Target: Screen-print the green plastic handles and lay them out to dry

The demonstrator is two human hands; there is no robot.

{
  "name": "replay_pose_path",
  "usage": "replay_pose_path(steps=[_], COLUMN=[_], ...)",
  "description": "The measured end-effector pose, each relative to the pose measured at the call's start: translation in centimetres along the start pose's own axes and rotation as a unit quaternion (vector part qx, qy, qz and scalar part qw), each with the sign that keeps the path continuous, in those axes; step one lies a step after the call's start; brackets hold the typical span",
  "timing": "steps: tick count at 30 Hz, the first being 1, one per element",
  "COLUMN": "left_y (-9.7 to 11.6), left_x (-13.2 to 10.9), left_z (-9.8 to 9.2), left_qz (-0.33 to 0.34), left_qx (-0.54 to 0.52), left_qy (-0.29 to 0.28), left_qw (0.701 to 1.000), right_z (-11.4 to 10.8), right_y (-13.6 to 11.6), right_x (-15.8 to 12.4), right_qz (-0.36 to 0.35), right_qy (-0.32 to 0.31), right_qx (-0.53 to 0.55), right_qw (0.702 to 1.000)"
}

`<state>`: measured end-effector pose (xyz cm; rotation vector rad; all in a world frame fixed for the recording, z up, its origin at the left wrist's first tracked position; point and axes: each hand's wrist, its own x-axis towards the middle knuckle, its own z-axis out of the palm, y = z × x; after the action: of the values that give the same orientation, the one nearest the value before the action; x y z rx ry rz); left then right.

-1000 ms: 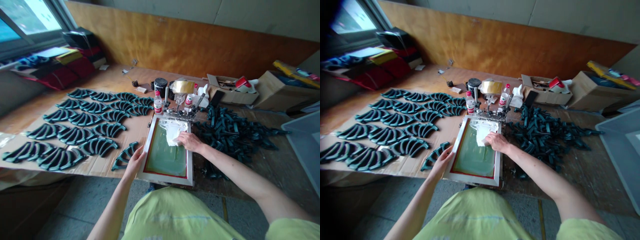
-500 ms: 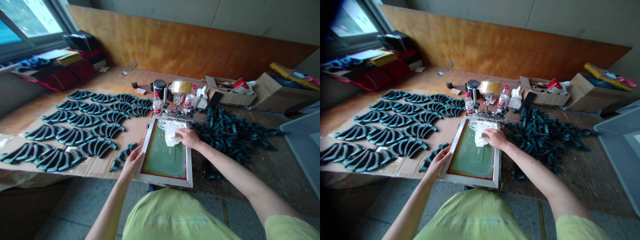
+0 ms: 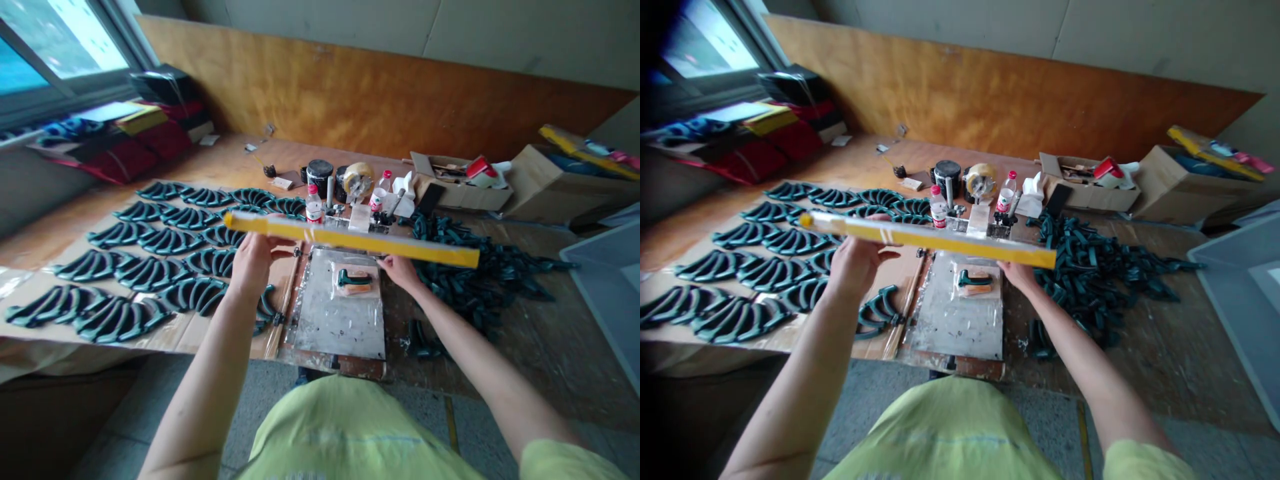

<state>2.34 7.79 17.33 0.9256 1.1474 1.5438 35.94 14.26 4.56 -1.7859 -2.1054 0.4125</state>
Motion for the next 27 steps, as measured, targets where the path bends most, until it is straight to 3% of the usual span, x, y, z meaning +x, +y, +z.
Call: replay_pose_path(steps=[3,6,7,9,11,13,16,19,22,25,27], left_y=[1.0,-0.6,-1.9,-5.0,-8.3,-10.9,-13.1,-14.3,-15.5,-16.8,-17.6], left_x=[2.1,1.5,0.5,-2.5,-6.2,-9.5,-12.6,-13.7,-14.5,-15.5,-15.9], left_z=[1.7,1.9,1.9,1.7,1.5,1.2,-0.6,-4.4,-9.0,-12.5,-13.9], left_qz=[0.007,0.007,-0.024,-0.153,-0.313,-0.364,-0.349,-0.317,-0.289,-0.28,-0.286], left_qx=[-0.015,-0.034,-0.029,0.0,0.027,-0.008,-0.057,-0.033,-0.001,0.024,0.038], left_qy=[-0.002,0.031,0.031,-0.008,-0.087,-0.065,0.02,0.139,0.279,0.37,0.409], left_qw=[1.0,0.999,0.999,0.988,0.945,0.929,0.935,0.937,0.916,0.886,0.866], right_z=[2.9,3.6,3.5,3.0,2.8,3.1,3.8,3.2,1.4,0.2,0.1], right_y=[-1.3,-3.2,-3.9,-5.9,-8.5,-11.1,-12.0,-7.3,1.2,9.4,13.4], right_x=[-2.5,-3.2,-3.4,-4.4,-6.2,-8.6,-11.3,-12.0,-11.5,-11.2,-11.4], right_qz=[-0.084,-0.117,-0.113,-0.114,-0.149,-0.233,-0.345,-0.297,-0.188,-0.128,-0.114], right_qy=[-0.068,-0.082,-0.071,-0.032,0.008,0.003,-0.047,-0.042,-0.044,-0.074,-0.087], right_qx=[-0.012,-0.034,-0.033,-0.019,-0.013,-0.012,0.0,-0.025,-0.122,-0.235,-0.295], right_qw=[0.994,0.989,0.991,0.993,0.989,0.973,0.937,0.953,0.974,0.961,0.945])
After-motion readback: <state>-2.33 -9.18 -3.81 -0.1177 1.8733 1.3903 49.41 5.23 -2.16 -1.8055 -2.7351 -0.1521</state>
